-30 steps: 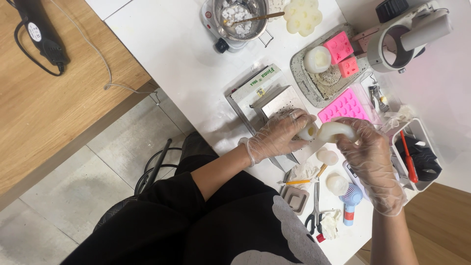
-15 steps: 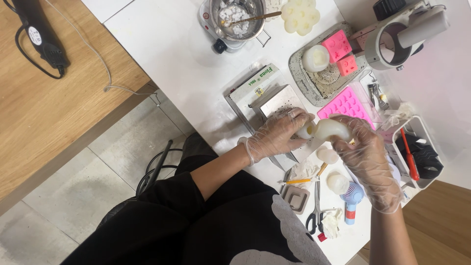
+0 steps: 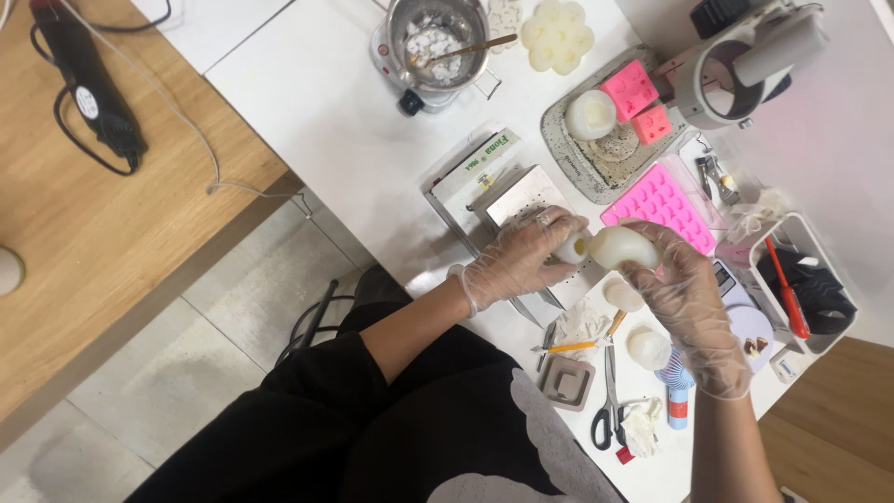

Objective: Scooping wax into a melter, selecting silicone molds from storage, and assembling molds for candle production.

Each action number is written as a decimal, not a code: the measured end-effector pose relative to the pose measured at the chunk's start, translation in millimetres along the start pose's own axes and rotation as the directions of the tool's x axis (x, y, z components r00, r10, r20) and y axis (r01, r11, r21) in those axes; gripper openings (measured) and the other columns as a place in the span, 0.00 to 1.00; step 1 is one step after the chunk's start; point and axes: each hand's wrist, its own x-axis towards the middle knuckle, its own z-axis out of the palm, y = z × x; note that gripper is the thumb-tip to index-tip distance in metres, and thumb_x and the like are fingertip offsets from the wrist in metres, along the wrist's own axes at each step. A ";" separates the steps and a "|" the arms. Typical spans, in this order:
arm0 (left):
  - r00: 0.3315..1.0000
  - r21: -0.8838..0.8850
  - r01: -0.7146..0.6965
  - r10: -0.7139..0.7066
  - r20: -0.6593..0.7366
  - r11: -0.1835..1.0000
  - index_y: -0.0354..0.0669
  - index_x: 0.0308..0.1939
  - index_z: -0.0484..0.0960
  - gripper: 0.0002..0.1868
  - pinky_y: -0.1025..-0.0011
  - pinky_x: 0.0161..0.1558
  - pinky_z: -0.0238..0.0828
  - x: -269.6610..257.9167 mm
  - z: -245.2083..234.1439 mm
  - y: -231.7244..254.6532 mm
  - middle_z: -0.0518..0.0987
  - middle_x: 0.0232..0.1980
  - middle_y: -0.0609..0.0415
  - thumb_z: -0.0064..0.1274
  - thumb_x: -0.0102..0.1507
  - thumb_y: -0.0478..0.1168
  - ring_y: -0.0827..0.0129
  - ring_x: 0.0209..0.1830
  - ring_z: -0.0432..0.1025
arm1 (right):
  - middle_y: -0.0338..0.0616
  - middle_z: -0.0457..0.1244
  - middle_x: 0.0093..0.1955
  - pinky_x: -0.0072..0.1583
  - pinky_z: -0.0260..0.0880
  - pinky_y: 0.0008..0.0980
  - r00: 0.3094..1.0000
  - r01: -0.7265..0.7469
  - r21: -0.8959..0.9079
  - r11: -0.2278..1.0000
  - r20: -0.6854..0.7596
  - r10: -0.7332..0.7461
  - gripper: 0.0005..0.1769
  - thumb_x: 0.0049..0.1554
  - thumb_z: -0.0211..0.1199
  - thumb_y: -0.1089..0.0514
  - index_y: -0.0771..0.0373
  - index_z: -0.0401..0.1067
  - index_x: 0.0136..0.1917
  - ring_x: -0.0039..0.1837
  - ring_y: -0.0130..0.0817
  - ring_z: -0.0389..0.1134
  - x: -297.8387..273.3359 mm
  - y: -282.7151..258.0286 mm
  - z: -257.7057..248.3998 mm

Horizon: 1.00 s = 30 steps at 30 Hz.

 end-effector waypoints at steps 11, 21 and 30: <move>0.977 -0.038 -0.183 0.177 -0.119 0.982 0.44 0.56 0.76 0.31 0.59 0.56 0.74 0.0 2.4 -15.8 0.76 0.52 0.50 0.71 0.51 0.41 0.55 0.53 0.75 | 0.47 0.64 0.62 0.61 0.68 0.32 0.988 0.064 0.539 0.840 -0.150 0.021 0.34 0.45 0.62 0.78 0.66 0.65 0.65 0.63 0.36 0.65 -10.7 55.7 20.0; 1.000 -0.078 -0.029 0.029 -0.010 0.997 0.41 0.60 0.75 0.32 0.58 0.58 0.71 -3.2 -1.3 -7.7 0.75 0.55 0.47 0.69 0.53 0.39 0.52 0.57 0.75 | 0.55 0.64 0.64 0.58 0.71 0.30 0.974 0.224 0.724 0.652 -0.196 -0.116 0.33 0.42 0.63 0.79 0.66 0.67 0.61 0.64 0.41 0.67 0.5 84.0 26.4; 0.995 -0.143 0.091 -0.084 0.059 0.986 0.37 0.64 0.72 0.34 0.56 0.63 0.68 -3.7 -20.8 20.1 0.72 0.60 0.40 0.66 0.55 0.34 0.47 0.61 0.72 | 0.62 0.64 0.63 0.48 0.73 0.21 0.951 0.292 0.859 0.421 -0.215 -0.222 0.35 0.39 0.63 0.79 0.65 0.66 0.61 0.62 0.47 0.70 -11.7 67.5 19.6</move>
